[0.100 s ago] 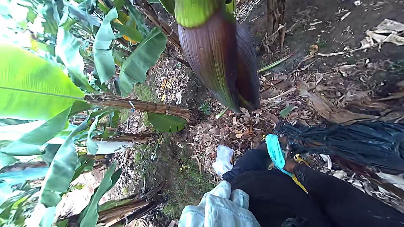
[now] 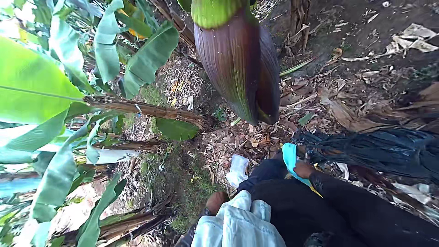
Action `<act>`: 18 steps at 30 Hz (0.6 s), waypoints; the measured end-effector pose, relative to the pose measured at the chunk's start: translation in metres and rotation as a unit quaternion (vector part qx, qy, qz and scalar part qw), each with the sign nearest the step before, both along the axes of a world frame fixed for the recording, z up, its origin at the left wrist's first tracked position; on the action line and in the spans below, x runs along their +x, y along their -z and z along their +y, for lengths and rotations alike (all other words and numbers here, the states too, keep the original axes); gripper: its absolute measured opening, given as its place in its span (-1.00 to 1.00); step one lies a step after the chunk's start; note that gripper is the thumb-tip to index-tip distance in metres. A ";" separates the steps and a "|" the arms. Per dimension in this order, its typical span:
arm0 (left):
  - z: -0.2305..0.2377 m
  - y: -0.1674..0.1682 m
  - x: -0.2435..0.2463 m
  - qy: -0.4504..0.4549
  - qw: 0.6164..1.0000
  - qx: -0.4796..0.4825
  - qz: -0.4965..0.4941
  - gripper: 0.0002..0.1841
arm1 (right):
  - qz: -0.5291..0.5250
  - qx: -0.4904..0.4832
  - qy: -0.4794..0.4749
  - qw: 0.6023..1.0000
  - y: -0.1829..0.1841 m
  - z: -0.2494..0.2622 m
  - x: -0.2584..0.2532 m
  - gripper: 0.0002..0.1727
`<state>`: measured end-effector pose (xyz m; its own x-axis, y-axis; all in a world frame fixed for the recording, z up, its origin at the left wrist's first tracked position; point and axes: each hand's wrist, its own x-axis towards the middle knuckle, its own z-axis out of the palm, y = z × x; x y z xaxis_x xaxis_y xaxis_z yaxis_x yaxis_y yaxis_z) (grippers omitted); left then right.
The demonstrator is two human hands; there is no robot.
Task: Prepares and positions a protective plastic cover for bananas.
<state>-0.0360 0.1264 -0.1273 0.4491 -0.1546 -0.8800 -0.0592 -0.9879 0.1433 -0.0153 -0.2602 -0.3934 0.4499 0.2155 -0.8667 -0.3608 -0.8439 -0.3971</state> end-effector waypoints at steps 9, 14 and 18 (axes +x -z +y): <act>-0.099 0.053 0.106 -0.148 0.944 -0.256 -0.146 -0.29 | -0.118 0.195 -0.169 0.959 -0.151 0.070 0.127 -0.52; -0.110 0.036 0.126 -0.250 0.844 -0.468 -0.082 -0.50 | -0.225 0.270 -0.213 0.912 -0.267 0.075 0.163 -0.73; -0.094 -0.027 0.136 -0.202 0.756 -0.578 -0.232 -0.89 | -0.261 0.298 -0.232 0.889 -0.366 0.052 0.174 -0.68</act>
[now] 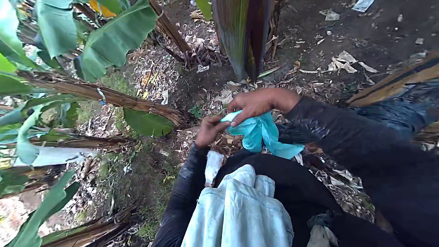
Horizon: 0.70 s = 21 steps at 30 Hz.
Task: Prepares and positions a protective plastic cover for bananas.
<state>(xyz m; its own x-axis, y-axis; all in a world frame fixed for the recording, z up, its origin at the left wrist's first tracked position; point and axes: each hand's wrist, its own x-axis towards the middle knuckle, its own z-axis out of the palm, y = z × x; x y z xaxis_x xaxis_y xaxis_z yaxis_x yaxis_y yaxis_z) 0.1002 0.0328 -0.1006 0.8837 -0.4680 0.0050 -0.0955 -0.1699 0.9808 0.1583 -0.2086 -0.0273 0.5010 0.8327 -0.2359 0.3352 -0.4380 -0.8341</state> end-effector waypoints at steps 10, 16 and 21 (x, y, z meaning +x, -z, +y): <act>0.132 -0.059 0.046 -0.219 0.864 0.402 -0.207 -0.72 | -0.100 -0.240 0.008 0.966 -0.048 -0.054 0.009 -0.63; 0.027 -0.110 0.004 0.030 0.959 0.218 -0.178 -0.18 | -0.236 -0.120 -0.023 0.964 -0.094 0.006 -0.008 -0.68; 0.032 -0.138 -0.002 0.054 0.967 0.086 -0.233 -0.85 | -0.141 -0.178 -0.066 0.972 -0.126 0.000 -0.010 -0.63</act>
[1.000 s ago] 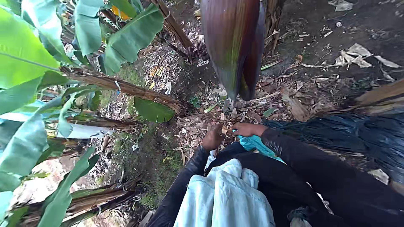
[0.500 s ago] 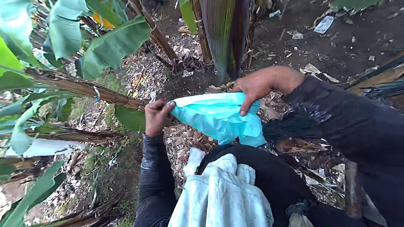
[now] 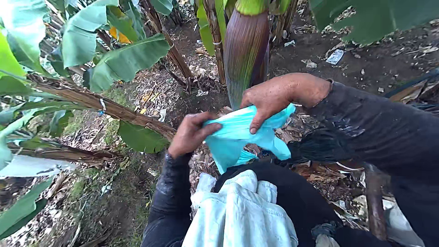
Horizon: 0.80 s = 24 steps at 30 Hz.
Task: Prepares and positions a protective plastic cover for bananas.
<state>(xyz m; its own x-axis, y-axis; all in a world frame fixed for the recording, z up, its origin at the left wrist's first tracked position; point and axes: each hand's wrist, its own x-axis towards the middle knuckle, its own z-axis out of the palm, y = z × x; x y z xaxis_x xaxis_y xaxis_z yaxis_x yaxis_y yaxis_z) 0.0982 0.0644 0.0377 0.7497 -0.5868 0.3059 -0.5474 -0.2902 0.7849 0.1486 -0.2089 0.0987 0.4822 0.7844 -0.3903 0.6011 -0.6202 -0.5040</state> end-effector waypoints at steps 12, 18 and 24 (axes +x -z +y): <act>-0.023 0.003 0.001 -0.079 0.992 0.005 -0.095 -0.65 | 0.089 0.196 0.050 0.975 -0.011 0.002 0.002 -0.53; 0.023 0.005 0.017 -0.068 0.977 -0.199 -0.030 -0.75 | 0.270 0.376 0.158 0.872 0.008 -0.045 -0.005 -0.49; 0.053 0.012 0.046 -0.252 0.934 -0.234 -0.092 -0.73 | 0.257 0.279 0.088 0.921 0.050 -0.053 0.016 -0.60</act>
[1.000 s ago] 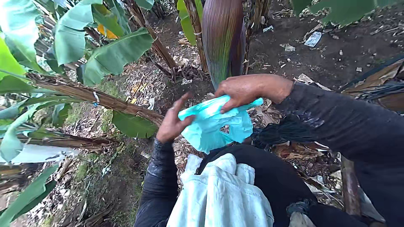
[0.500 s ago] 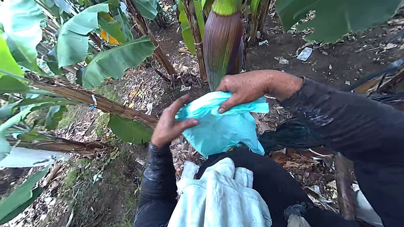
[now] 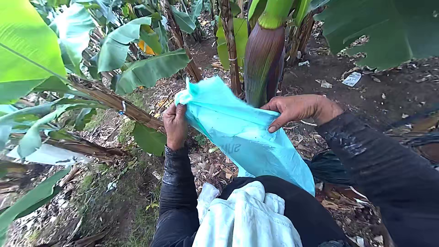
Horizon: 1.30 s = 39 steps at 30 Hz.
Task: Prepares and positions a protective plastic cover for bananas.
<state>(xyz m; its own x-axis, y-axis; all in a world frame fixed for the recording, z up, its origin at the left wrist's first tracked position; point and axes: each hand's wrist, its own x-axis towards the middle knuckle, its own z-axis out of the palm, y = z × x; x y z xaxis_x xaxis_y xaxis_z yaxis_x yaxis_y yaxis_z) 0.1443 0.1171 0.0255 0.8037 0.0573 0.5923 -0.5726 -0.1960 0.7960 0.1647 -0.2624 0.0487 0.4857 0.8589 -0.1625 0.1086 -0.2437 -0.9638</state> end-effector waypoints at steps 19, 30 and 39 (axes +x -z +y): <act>-0.134 0.153 -0.073 0.084 0.844 -0.206 0.489 -0.71 | 0.097 -0.053 0.282 0.953 0.160 0.088 -0.037 -0.50; -0.090 0.176 -0.067 0.038 0.744 -0.413 0.524 -0.58 | 0.369 0.056 0.397 0.838 0.194 0.052 -0.043 -0.49; 0.126 0.123 -0.044 -0.107 0.840 -0.400 0.349 -0.63 | 0.359 0.099 0.684 0.627 0.282 -0.083 -0.031 -0.42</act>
